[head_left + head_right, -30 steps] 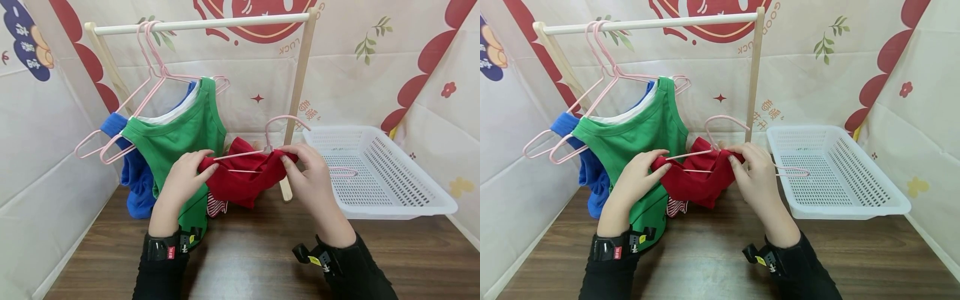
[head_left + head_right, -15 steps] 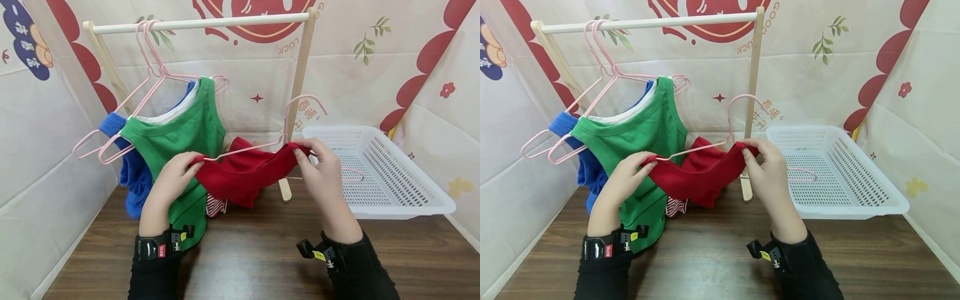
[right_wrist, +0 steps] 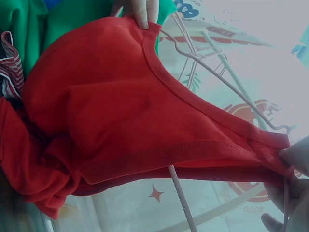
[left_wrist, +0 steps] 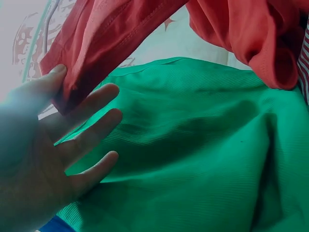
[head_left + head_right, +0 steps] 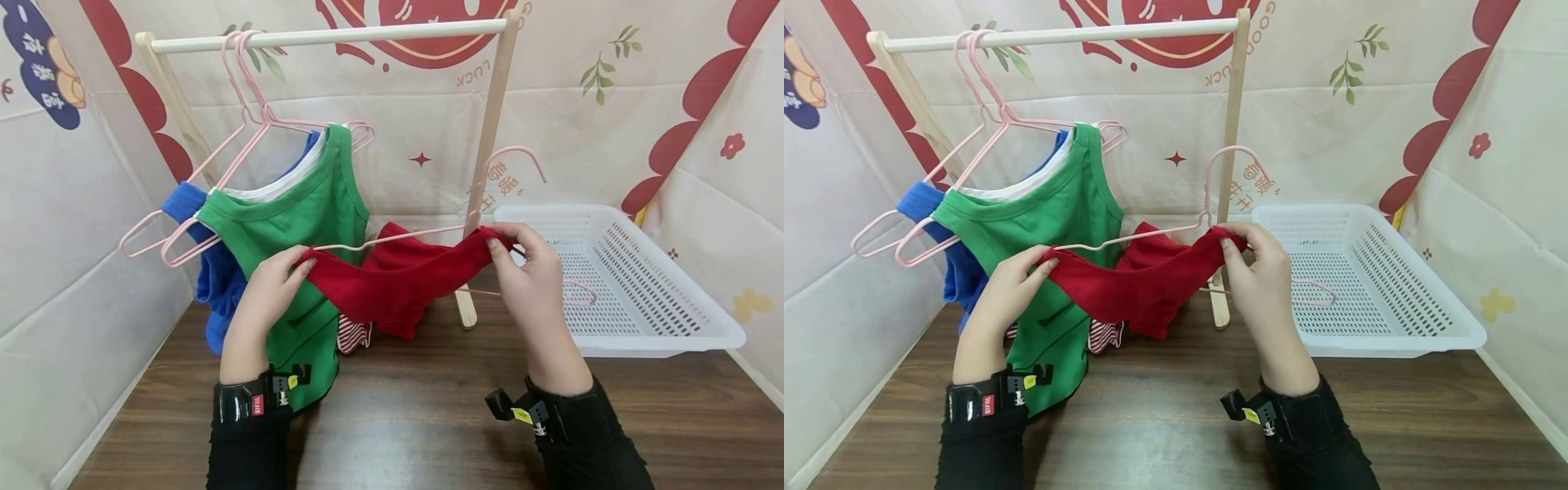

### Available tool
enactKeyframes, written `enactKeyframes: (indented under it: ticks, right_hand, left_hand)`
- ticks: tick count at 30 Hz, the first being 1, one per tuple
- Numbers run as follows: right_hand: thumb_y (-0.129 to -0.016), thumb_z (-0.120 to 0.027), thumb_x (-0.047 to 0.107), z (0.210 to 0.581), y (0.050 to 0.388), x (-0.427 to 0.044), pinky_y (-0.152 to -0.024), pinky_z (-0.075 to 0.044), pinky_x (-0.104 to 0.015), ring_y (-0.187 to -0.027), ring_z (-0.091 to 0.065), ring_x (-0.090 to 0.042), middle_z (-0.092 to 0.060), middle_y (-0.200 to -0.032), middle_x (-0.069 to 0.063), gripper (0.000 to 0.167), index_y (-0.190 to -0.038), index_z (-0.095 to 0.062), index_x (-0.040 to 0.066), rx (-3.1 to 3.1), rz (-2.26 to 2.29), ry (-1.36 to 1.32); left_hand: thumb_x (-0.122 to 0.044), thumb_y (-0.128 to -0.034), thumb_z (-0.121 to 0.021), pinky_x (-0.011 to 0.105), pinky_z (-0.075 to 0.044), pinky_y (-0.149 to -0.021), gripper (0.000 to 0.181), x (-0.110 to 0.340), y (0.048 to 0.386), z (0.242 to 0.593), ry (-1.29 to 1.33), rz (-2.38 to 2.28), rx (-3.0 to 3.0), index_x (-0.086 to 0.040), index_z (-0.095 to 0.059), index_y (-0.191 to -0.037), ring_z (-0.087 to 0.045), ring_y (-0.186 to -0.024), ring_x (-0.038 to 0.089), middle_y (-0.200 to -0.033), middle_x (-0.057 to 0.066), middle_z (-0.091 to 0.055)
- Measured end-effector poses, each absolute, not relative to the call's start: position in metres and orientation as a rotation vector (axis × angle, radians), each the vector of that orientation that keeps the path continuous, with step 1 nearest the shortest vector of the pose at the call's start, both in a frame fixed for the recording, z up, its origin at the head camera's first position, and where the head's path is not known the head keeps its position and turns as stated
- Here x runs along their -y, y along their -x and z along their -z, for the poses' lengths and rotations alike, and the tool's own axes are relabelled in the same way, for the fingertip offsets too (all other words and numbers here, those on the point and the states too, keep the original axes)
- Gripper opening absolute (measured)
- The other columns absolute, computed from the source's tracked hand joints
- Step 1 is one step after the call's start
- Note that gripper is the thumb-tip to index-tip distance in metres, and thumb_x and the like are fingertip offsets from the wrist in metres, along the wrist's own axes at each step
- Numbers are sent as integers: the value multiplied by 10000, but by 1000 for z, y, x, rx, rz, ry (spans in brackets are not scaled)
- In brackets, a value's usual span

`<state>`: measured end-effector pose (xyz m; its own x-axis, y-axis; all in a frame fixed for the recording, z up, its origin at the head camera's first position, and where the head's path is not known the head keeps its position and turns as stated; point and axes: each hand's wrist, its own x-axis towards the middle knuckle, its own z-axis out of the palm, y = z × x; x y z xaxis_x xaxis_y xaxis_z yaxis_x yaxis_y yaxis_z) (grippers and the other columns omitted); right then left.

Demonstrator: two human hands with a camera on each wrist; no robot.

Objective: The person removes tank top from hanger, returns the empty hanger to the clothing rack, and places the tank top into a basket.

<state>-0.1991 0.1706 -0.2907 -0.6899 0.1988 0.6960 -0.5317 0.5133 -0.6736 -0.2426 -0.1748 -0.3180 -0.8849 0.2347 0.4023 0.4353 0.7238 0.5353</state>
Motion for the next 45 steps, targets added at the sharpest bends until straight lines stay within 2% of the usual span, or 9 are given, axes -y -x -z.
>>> enactKeyframes:
  ticks: [12, 19, 23, 27, 32, 35, 38, 41, 45]
  right_hand:
    - [-932, -638, 40, 293, 201, -171, -940, -477, -316, -945, -594, -101, -689, -1006, -110, 175, -1087, -703, -8, 1957, -1277, -224]
    - [-928, -636, 20, 291, 200, -168, -918, -474, -300, -920, -586, -88, -687, -969, -98, 162, -1070, -712, 8, 1964, -1296, -231]
    - [-925, -631, 5, 291, 199, -168, -907, -465, -272, -910, -582, -86, -684, -955, -100, 163, -1067, -712, 8, 1962, -1297, -243]
    - [-923, -621, -15, 292, 200, -168, -883, -450, -249, -907, -578, -99, -681, -951, -104, 170, -1067, -709, 1, 1969, -1304, -274]
    - [-929, -633, 20, 294, 199, -167, -866, -474, -212, -941, -579, -112, -687, -1000, -70, 168, -1081, -704, 11, 2025, -1305, -322]
    - [-936, -636, 49, 294, 198, -166, -835, -500, -203, -935, -587, -118, -681, -1035, -38, 179, -1101, -700, 30, 2061, -1311, -361]
    - [-941, -632, 62, 295, 198, -164, -793, -509, -201, -903, -591, -122, -680, -1038, -19, 187, -1113, -701, 48, 2075, -1312, -387]
    - [-939, -636, 66, 295, 198, -164, -787, -512, -195, -892, -593, -109, -681, -1026, -11, 185, -1111, -704, 54, 2079, -1289, -384]
    - [-937, -641, 64, 295, 200, -165, -806, -506, -185, -890, -595, -94, -687, -1011, -13, 169, -1090, -711, 50, 2075, -1275, -365]
  left_hand:
    - [-277, -1026, -512, 476, -471, -842, 286, 169, 245, 319, 387, 856, 2707, -98, -637, -1212, -611, -983, 284, -1078, 99, -676]
    - [-262, -1019, -532, 473, -472, -804, 263, 162, 244, 319, 398, 834, 2696, -124, -619, -1226, -633, -925, 266, -1022, 73, -695]
    - [-275, -1021, -527, 466, -469, -772, 314, 162, 242, 317, 343, 863, 2667, -135, -582, -1297, -628, -901, 270, -1021, 69, -690]
    - [-284, -1017, -534, 491, -474, -820, 430, 163, 240, 314, 300, 921, 2633, -139, -476, -1417, -621, -998, 292, -1136, 88, -661]
    - [-258, -989, -592, 512, -450, -901, 537, 161, 238, 312, 428, 900, 2562, -110, -405, -1470, -564, -1115, 303, -1334, 120, -537]
    - [-248, -977, -614, 497, -437, -931, 488, 159, 237, 311, 545, 846, 2542, -99, -481, -1422, -536, -1153, 298, -1361, 116, -521]
    - [-263, -978, -609, 470, -441, -946, 356, 157, 235, 310, 621, 816, 2554, -99, -612, -1294, -559, -1136, 263, -1264, 77, -605]
    - [-267, -982, -596, 441, -471, -886, 232, 155, 234, 309, 646, 818, 2570, -97, -701, -1101, -611, -997, 223, -1060, 44, -676]
    - [-266, -985, -584, 397, -494, -753, 199, 153, 232, 308, 635, 851, 2539, -111, -695, -931, -611, -815, 184, -878, 13, -677]
